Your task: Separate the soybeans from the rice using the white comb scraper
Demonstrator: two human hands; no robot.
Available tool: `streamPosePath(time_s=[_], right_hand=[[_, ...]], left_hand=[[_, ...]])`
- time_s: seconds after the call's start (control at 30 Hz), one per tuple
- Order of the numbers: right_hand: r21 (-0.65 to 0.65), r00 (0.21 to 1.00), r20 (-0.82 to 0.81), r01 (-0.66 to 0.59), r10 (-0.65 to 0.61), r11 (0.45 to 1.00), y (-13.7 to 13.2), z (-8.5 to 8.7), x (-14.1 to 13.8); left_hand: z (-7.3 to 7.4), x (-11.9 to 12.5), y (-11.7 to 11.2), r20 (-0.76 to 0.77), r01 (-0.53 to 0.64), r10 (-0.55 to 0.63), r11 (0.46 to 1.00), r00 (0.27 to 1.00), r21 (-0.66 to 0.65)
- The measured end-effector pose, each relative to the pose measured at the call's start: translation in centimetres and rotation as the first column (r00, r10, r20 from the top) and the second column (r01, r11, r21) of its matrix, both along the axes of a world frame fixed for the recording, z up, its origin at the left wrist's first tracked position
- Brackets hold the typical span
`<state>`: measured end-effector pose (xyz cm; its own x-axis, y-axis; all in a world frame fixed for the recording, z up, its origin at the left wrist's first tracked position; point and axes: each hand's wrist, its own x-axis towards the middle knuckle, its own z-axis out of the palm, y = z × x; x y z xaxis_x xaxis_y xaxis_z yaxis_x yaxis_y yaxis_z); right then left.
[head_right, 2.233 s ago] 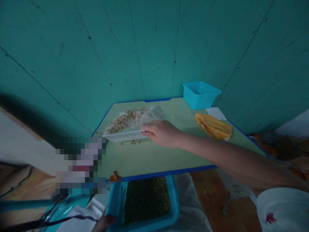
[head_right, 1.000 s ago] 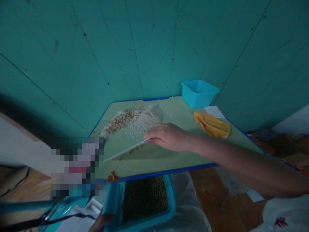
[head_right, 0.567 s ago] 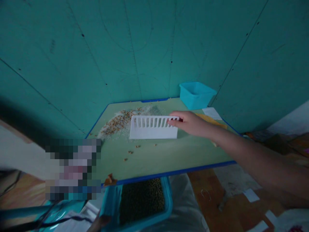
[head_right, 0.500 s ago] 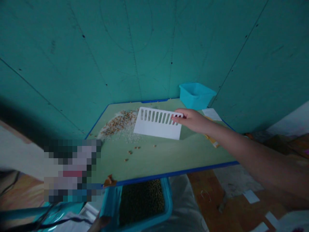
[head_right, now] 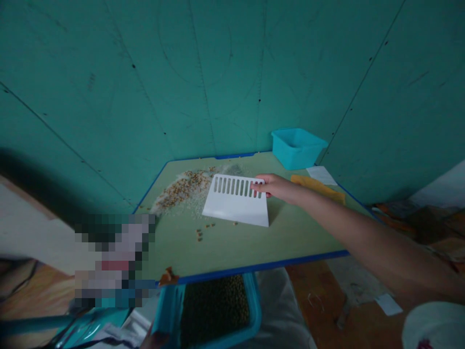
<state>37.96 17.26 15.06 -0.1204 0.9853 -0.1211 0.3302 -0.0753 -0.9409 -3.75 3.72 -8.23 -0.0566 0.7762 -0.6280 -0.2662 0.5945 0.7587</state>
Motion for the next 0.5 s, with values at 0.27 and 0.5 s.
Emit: streamPosePath(time_s=[0.27, 0.5], right_hand=[[-0.077, 0.996, -0.094, -0.017, 0.01, 0.997, 0.7, -0.8, -1.3], [-0.073, 0.988, -0.151, -0.053, 0.041, 0.996, 0.7, -1.2, -1.9]], left_hand=[[-1.1, -0.2, -0.2, -0.012, -0.009, 0.009, 1.0, 1.0, -0.009], [-0.5, 0.2, -0.6, 0.028, -0.035, 0.035, 0.999, 0.999, -0.021]])
